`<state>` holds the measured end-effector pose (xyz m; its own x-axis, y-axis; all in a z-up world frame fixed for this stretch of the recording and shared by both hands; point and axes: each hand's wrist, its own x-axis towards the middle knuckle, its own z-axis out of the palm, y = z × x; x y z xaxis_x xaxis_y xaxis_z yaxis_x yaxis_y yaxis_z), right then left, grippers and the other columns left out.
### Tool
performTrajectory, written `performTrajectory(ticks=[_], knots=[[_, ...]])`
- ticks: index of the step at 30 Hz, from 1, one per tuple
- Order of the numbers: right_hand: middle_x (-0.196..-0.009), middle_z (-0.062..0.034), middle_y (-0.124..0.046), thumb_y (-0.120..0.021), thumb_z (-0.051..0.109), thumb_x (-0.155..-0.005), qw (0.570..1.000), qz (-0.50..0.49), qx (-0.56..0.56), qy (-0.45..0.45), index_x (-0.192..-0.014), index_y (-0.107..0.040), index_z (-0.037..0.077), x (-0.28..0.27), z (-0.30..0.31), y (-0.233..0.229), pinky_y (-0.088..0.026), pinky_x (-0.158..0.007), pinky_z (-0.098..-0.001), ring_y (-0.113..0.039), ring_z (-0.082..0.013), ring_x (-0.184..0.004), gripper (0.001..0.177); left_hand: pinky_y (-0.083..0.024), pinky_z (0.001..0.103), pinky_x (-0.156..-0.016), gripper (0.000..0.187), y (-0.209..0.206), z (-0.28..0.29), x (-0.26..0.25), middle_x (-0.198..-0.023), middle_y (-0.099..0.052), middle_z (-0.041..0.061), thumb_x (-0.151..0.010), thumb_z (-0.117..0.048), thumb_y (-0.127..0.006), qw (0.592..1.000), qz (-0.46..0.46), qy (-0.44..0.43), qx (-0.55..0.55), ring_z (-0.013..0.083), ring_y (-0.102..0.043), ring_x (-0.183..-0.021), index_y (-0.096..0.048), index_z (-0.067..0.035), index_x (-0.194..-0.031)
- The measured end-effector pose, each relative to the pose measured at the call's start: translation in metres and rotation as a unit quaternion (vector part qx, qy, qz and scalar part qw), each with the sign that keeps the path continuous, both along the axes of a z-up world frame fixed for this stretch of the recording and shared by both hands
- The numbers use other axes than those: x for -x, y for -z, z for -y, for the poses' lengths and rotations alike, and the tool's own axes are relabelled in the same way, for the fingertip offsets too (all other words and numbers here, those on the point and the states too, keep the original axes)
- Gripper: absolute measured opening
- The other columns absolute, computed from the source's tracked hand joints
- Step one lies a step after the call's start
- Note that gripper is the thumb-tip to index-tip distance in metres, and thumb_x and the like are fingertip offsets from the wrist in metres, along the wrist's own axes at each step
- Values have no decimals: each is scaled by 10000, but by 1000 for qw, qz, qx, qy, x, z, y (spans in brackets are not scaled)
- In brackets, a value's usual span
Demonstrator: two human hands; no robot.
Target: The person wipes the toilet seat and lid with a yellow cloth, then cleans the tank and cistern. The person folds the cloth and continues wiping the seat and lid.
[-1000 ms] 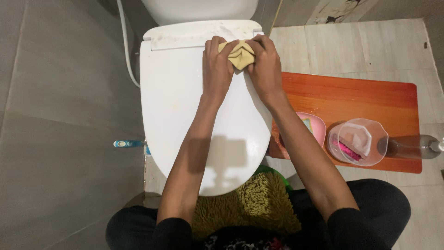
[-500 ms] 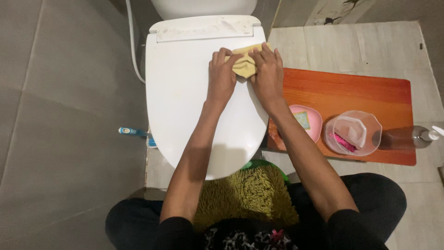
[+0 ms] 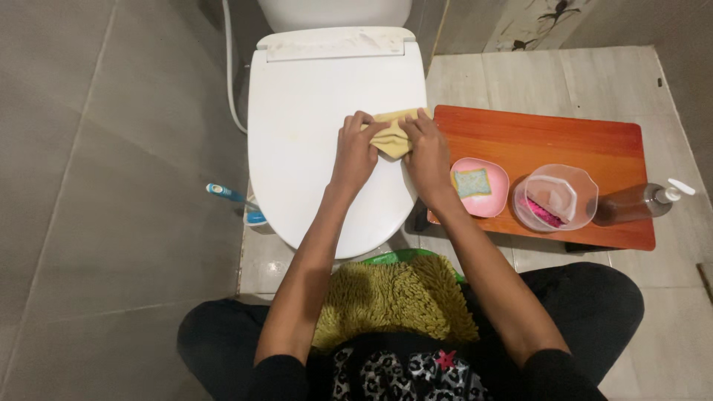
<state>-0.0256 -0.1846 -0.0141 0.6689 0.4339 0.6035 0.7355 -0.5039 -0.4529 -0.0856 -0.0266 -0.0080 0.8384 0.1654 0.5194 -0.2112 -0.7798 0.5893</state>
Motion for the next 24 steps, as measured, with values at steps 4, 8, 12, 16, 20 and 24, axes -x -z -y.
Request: performTrajectory(ticks=[4,8,12,16,20,24], knots=[[-1263,-230,-671,-676,-139,-685,1000,-17,-2,6,-1190,-726,-18,26,10,-2,-489,-1038,-481,-566,-420,-1306,521,-436,428,-1020,510,-1,1,20,-1140,-589,103,-740,139,-621,999,-6,29,17,307,-541,-1112,-753,-101,-1170],[-1210,-229,-680,-682,-112,-688,1000,-13,13,11,-1163,-742,-15,46,19,-3,-492,-1016,-486,-609,-405,-1227,488,-429,425,-1026,510,0,6,40,-1114,-585,98,-725,107,-629,999,-29,40,21,301,-539,-1103,-756,-110,-1169],[-1125,-208,-675,-716,-70,-668,999,16,32,14,-1129,-760,-3,63,27,-4,-481,-988,-501,-616,-402,-1147,467,-427,421,-1035,488,-1,9,58,-1107,-582,94,-728,73,-625,998,-41,49,12,286,-539,-1111,-763,-108,-1159],[-1094,-183,-647,-749,4,-651,999,-2,52,13,-1095,-744,-1,82,32,-9,-461,-928,-487,-582,-373,-1069,444,-426,420,-1061,464,-1,13,75,-1118,-585,91,-732,56,-615,995,-74,57,24,277,-522,-1116,-773,-102,-1139],[-997,-124,-613,-781,73,-630,996,0,90,18,-1020,-737,35,100,33,-16,-415,-938,-487,-543,-338,-1029,395,-429,416,-1075,419,-1,8,91,-1143,-576,79,-740,23,-634,988,-128,72,46,266,-507,-1131,-762,-96,-1121],[-974,-113,-594,-793,132,-604,991,0,133,18,-961,-710,47,120,31,-23,-399,-949,-489,-521,-326,-1019,376,-445,403,-1085,393,3,1,108,-1136,-592,45,-756,7,-647,981,-165,80,64,239,-524,-1143,-782,-116,-1104]])
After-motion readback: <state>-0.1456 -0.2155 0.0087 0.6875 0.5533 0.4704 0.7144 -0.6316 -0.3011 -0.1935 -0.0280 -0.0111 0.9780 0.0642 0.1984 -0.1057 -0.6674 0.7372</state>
